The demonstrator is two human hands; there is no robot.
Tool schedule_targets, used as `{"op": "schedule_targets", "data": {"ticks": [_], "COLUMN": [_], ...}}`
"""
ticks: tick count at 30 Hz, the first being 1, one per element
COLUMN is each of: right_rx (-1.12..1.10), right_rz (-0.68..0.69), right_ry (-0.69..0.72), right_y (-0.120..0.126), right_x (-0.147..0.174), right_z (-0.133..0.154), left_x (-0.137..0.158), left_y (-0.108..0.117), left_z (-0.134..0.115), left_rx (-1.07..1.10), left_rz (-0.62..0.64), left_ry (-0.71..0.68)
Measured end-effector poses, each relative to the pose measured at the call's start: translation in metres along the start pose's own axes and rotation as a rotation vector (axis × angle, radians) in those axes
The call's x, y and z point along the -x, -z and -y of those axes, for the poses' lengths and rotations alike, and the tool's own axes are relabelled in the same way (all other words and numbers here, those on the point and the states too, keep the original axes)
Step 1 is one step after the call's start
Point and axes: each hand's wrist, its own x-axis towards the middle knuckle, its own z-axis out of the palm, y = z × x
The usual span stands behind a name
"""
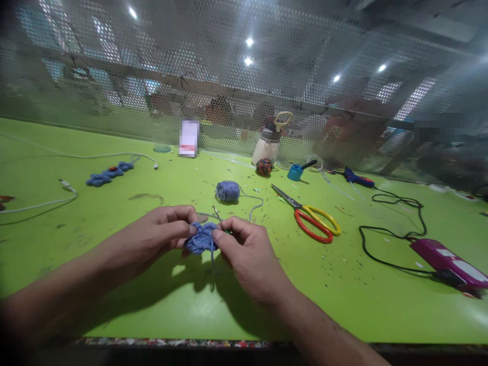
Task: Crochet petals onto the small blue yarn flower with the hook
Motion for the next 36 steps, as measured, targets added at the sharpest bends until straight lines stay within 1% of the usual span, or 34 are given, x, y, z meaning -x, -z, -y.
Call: {"op": "schedule_targets", "data": {"ticks": [5, 9, 15, 21, 24, 27, 36], "right_rx": [-0.103, -0.055, -0.005, -0.038, -0.067, -0.051, 0.025], "right_rz": [0.037, 0.030, -0.033, -0.014, 0.003, 0.004, -0.026], "right_ry": [0.026, 0.039, 0.056, 0.074, 0.073, 0.087, 0.115], "right_y": [0.0019, 0.0018, 0.0014, 0.0013, 0.0020, 0.0029, 0.0013], "right_x": [-0.0002, -0.0012, -0.0024, -0.0006, 0.0000, 0.0000, 0.0026], "right_z": [0.0009, 0.0009, 0.0012, 0.0031, 0.0021, 0.0008, 0.0051], "left_x": [0.0003, 0.0007, 0.0043, 0.0039, 0.0018, 0.0008, 0.0025], "left_y": [0.0013, 0.0015, 0.0009, 0.0023, 0.0012, -0.0001, -0.0028], "left_z": [0.0025, 0.0034, -0.0016, 0.0000, -0.0008, -0.0025, -0.0037], "left_rx": [0.046, 0.028, 0.245, 0.209, 0.182, 0.172, 0.202], "left_rz": [0.031, 0.068, 0.154, 0.118, 0.085, 0.059, -0.008], "left_ry": [0.005, -0.006, 0.009, -0.040, -0.015, 0.016, 0.023]}}
